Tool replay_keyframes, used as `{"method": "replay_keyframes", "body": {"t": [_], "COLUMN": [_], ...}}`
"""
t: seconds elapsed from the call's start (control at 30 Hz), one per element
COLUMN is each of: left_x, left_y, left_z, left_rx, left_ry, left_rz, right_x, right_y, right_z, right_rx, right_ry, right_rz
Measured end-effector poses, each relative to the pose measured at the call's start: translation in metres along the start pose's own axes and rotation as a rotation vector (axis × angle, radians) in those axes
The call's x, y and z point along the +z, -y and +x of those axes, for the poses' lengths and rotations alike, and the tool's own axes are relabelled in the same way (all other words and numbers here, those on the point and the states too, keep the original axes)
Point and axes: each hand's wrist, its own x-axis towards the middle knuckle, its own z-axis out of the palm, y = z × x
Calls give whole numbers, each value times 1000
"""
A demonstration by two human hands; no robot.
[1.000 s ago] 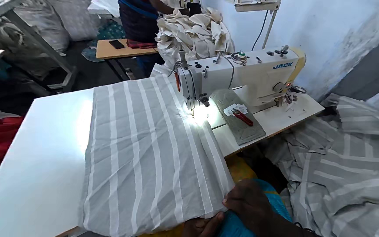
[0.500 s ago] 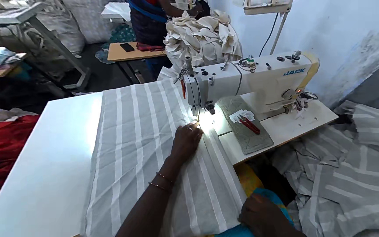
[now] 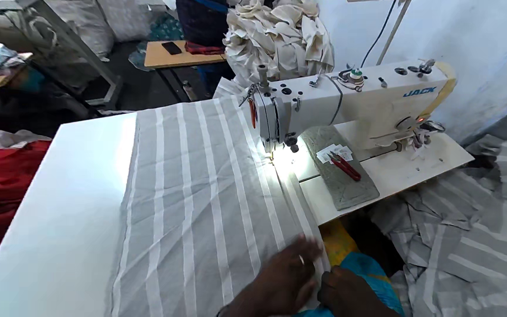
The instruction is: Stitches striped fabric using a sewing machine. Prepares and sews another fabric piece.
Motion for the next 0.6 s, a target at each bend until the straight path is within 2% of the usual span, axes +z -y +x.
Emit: {"method": "replay_keyframes", "body": {"t": [0.07,0.13,0.2,0.23,0.27,0.33,0.4,0.47,0.53,0.6], "left_x": [8,1,-24,-39,-54,-75,-84,-88,-88,-86], "left_y": [-15,-4,17,33,51,92,125,142,150,140], "left_z": [-10,-10,8,19,28,41,50,57,59,57], "left_rx": [1,-123,-319,-406,-488,-592,-520,-364,-245,-161], "left_ry": [-14,-185,-398,-435,-402,-284,-238,-226,-231,-181], "left_rz": [-129,-134,37,137,210,268,383,456,476,470], "right_x": [9,10,5,-2,-9,-17,-27,-37,-41,-43], "right_y": [-6,-11,-12,-9,-5,3,10,15,16,16], "right_z": [16,30,33,33,29,16,5,2,0,2], "right_rx": [136,193,178,174,169,100,53,54,67,77], "right_ry": [186,332,385,408,399,238,116,86,91,115], "right_rz": [69,105,115,133,156,172,164,170,184,186]}}
